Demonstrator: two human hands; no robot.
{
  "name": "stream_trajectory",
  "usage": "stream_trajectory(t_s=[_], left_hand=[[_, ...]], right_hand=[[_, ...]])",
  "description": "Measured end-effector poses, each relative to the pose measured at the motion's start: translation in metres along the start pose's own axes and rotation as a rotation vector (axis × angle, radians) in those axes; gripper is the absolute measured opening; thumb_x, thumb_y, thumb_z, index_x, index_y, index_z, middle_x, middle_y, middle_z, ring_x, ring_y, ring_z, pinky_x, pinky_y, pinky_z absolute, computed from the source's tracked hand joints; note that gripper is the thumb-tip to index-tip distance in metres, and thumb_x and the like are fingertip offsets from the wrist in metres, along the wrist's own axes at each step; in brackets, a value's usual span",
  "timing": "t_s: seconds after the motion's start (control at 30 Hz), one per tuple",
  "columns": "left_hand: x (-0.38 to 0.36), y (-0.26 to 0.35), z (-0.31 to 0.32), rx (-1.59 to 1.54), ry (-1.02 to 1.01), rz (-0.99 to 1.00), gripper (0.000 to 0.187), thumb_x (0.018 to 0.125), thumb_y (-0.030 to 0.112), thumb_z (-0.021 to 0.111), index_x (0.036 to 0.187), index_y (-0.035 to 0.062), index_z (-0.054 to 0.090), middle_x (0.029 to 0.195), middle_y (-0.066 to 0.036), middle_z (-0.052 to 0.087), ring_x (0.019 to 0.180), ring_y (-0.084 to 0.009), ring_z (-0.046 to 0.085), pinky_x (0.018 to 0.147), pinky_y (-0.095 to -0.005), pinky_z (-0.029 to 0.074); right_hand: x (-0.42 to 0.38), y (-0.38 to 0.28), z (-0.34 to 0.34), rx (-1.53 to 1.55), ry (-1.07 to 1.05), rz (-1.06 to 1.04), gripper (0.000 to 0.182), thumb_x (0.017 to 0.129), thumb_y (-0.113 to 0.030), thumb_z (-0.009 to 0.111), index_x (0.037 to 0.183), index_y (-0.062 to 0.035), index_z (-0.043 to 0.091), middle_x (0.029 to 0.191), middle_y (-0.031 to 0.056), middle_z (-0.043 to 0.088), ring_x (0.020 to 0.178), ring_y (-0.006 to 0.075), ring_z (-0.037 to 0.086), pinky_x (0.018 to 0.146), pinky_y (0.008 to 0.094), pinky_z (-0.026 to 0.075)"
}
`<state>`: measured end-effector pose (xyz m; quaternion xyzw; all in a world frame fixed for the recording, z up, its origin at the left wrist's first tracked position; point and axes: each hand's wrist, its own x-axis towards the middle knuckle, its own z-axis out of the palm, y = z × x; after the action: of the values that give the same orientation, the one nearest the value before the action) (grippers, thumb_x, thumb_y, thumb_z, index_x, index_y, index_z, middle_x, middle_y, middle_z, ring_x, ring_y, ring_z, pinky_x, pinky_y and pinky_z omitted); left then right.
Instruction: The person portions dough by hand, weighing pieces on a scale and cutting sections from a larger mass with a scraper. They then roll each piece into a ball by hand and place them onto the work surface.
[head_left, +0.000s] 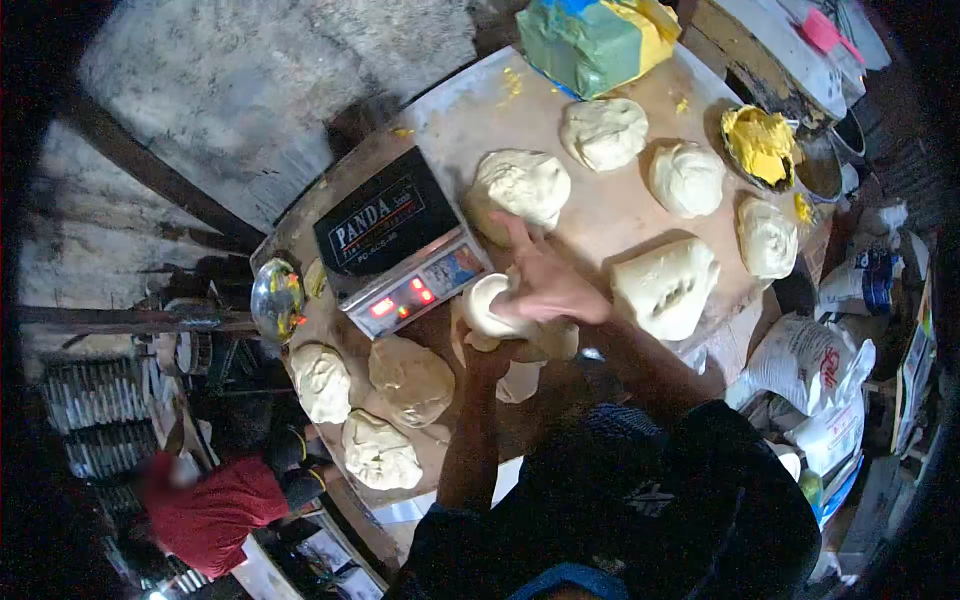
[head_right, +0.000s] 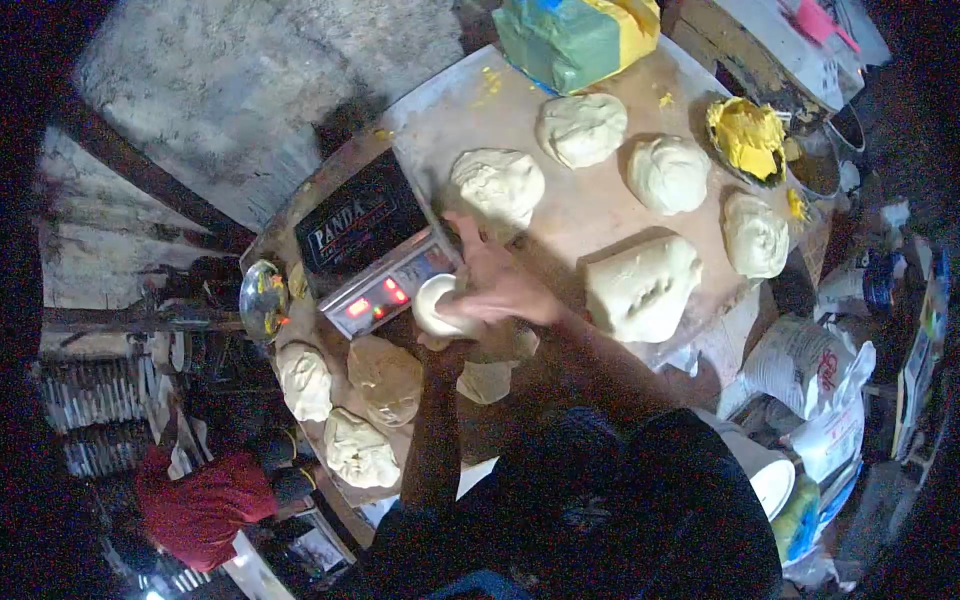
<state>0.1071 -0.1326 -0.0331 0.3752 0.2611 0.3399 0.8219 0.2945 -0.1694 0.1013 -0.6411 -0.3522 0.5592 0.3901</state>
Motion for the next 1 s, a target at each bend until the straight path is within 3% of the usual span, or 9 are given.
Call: stream_trajectory(t_s=[0.07, 0.17, 0.23, 0.3, 0.47, 0.73, 0.8, 0.97, 1.0], left_hand=[[-0.004, 0.014, 0.025, 0.406, -0.013, 0.234, 0.065, 0.069, 0.023, 0.078, 0.123, 0.0035, 0.047, 0.112, -0.011, 0.058, 0.096, -0.0189, 0.059, 0.082, -0.0322, 0.051], [0.000, 0.039, 0.049, 1.029, -0.037, 0.614, 0.053, 0.073, 0.019, 0.075, 0.118, 0.0055, 0.052, 0.109, -0.010, 0.059, 0.092, -0.0163, 0.060, 0.081, -0.0303, 0.051], [0.002, 0.044, 0.048, 0.873, 0.034, 0.565, 0.052, 0.070, 0.016, 0.075, 0.115, 0.0049, 0.053, 0.107, -0.010, 0.060, 0.091, -0.0173, 0.060, 0.079, -0.0311, 0.052], [0.003, 0.050, 0.060, 0.713, 0.093, 0.516, 0.051, 0.066, 0.013, 0.075, 0.112, 0.0043, 0.055, 0.105, -0.010, 0.061, 0.089, -0.0184, 0.061, 0.078, -0.0319, 0.052], [0.011, 0.054, 0.153, 0.483, 0.246, 0.463, 0.036, 0.061, -0.005, 0.065, 0.096, 0.0002, 0.060, 0.089, -0.007, 0.062, 0.079, -0.0177, 0.061, 0.071, -0.0307, 0.051], [0.094, -0.084, 0.164, 0.445, 0.352, 0.113, 0.036, 0.066, 0.011, 0.070, 0.099, 0.0020, 0.058, 0.089, -0.006, 0.060, 0.076, -0.0209, 0.058, 0.067, -0.0338, 0.050], [0.132, -0.149, 0.103, 0.422, 0.219, -0.313, 0.038, 0.073, 0.014, 0.068, 0.106, -0.0011, 0.058, 0.097, -0.011, 0.061, 0.084, -0.0202, 0.060, 0.078, -0.0321, 0.050], [0.099, -0.121, 0.121, 0.398, 0.130, -0.282, 0.069, 0.075, 0.032, 0.073, 0.124, -0.0064, 0.045, 0.118, -0.019, 0.051, 0.107, -0.0249, 0.051, 0.092, -0.0359, 0.043], [0.096, -0.111, 0.118, 0.880, 0.071, -0.046, 0.067, 0.076, 0.032, 0.070, 0.126, -0.0025, 0.042, 0.117, -0.019, 0.052, 0.107, -0.0277, 0.052, 0.092, -0.0386, 0.042]], right_hand=[[-0.007, 0.015, -0.033, -0.415, -0.026, -0.410, 0.088, 0.064, -0.016, 0.072, 0.139, -0.0075, 0.026, 0.110, 0.0128, 0.051, 0.103, 0.0238, 0.052, 0.089, 0.0340, 0.042], [-0.010, 0.030, -0.115, -0.028, -0.762, -0.793, 0.087, 0.064, -0.026, 0.075, 0.137, -0.0068, 0.033, 0.123, 0.0126, 0.052, 0.111, 0.0228, 0.051, 0.092, 0.0356, 0.041], [-0.018, 0.061, -0.146, 0.671, -0.673, -0.599, 0.074, 0.077, -0.030, 0.067, 0.137, -0.0026, 0.034, 0.126, 0.0109, 0.053, 0.108, 0.0211, 0.053, 0.093, 0.0327, 0.043], [0.012, 0.122, -0.192, 0.009, 0.102, -0.361, 0.062, 0.082, -0.037, 0.064, 0.129, -0.0002, 0.047, 0.117, 0.0110, 0.059, 0.105, 0.0210, 0.056, 0.093, 0.0332, 0.043], [0.139, 0.310, -0.141, -0.869, 0.430, -0.463, 0.030, 0.084, -0.033, 0.058, 0.100, -0.0087, 0.066, 0.091, 0.0178, 0.065, 0.085, 0.0328, 0.062, 0.081, 0.0426, 0.046], [-0.088, 0.289, -0.163, -0.656, 0.177, -0.369, 0.014, 0.066, -0.019, 0.068, 0.073, -0.0074, 0.065, 0.082, 0.0119, 0.061, 0.094, 0.0292, 0.055, 0.089, 0.0353, 0.042], [-0.100, 0.305, -0.161, -0.621, 0.270, -0.503, 0.012, 0.070, -0.017, 0.065, 0.075, -0.0068, 0.065, 0.082, 0.0127, 0.061, 0.093, 0.0282, 0.057, 0.085, 0.0364, 0.044], [-0.138, 0.303, -0.165, -0.332, 0.460, -0.491, 0.004, 0.069, -0.004, 0.060, 0.072, -0.0059, 0.062, 0.076, 0.0112, 0.060, 0.083, 0.0257, 0.059, 0.082, 0.0355, 0.045], [-0.119, 0.337, -0.161, -0.297, 0.574, -0.502, 0.011, 0.063, -0.004, 0.067, 0.072, -0.0074, 0.061, 0.074, 0.0102, 0.060, 0.080, 0.0280, 0.060, 0.087, 0.0364, 0.045]])
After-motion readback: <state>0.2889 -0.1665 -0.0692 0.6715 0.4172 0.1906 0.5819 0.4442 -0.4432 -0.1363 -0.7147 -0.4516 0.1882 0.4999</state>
